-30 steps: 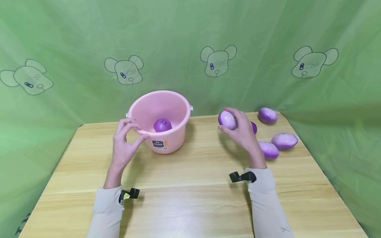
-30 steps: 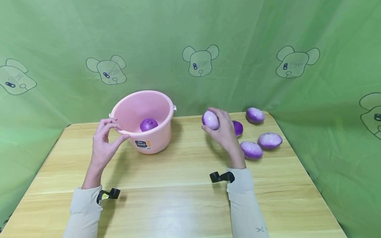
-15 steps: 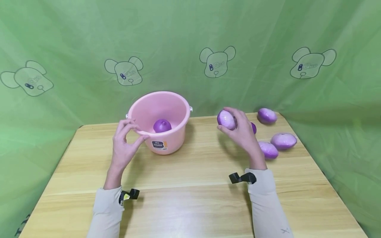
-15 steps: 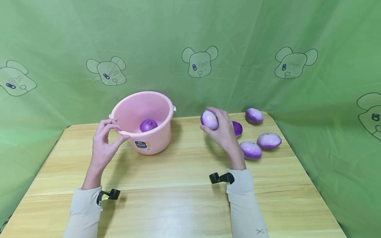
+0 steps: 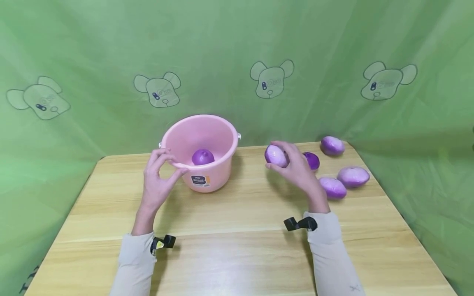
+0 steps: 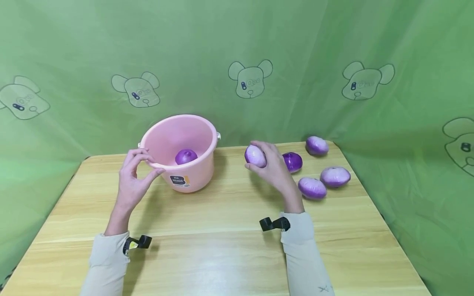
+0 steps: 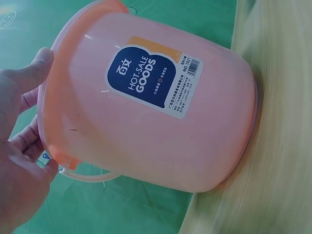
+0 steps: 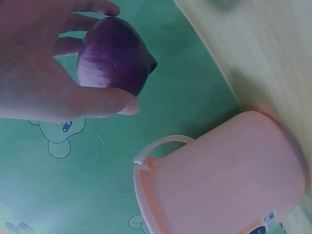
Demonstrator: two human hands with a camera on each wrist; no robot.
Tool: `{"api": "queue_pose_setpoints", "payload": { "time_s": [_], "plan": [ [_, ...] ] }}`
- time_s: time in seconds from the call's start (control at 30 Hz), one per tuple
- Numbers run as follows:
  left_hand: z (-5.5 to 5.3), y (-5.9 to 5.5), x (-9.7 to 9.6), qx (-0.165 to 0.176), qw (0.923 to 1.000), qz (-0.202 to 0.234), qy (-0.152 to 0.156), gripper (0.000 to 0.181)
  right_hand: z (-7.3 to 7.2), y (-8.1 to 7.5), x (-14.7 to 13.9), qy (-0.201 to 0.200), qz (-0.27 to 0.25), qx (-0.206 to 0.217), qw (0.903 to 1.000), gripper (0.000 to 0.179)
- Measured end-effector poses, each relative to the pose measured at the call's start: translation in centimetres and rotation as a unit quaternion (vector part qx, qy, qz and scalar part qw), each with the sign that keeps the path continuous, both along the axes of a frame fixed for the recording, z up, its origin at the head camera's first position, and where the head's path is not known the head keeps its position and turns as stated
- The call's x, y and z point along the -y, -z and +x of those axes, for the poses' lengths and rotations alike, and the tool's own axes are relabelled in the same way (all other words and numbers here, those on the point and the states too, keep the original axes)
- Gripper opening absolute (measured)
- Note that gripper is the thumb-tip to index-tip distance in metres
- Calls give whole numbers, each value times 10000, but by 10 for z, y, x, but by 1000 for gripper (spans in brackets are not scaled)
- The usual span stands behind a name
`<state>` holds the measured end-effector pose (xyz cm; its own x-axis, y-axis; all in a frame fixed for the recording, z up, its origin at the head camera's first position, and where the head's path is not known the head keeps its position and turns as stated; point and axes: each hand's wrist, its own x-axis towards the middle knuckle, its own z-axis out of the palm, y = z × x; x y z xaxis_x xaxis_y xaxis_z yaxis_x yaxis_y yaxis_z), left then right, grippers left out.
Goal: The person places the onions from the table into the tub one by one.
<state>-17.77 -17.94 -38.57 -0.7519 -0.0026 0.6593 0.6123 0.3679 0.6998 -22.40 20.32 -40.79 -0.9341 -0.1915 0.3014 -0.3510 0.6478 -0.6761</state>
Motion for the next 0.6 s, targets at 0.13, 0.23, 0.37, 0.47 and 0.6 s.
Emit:
{"api": "queue_pose_setpoints", "payload": {
  "time_s": [0.13, 0.23, 0.37, 0.47, 0.6],
  "plan": [
    [-1, 0, 0, 9, 10000, -25, 13, 31, 2, 2, 3, -67, 30, 114, 9999, 72],
    [-1, 1, -1, -1, 10000, -51, 6, 32, 4, 2, 5, -65, 6, 119, 9999, 73],
    [0, 1, 0, -47, 9999, -86, -33, 32, 5, 2, 8, -29, 3, 8, 10000, 74],
    [0, 1, 0, -83, 9999, -111, -58, 33, 4, 1, 12, -48, -31, -132, 9999, 74],
    [0, 2, -1, -77, 9998, -125, -98, 32, 4, 0, 16, -101, -114, -252, 9996, 73]
  ]
}}
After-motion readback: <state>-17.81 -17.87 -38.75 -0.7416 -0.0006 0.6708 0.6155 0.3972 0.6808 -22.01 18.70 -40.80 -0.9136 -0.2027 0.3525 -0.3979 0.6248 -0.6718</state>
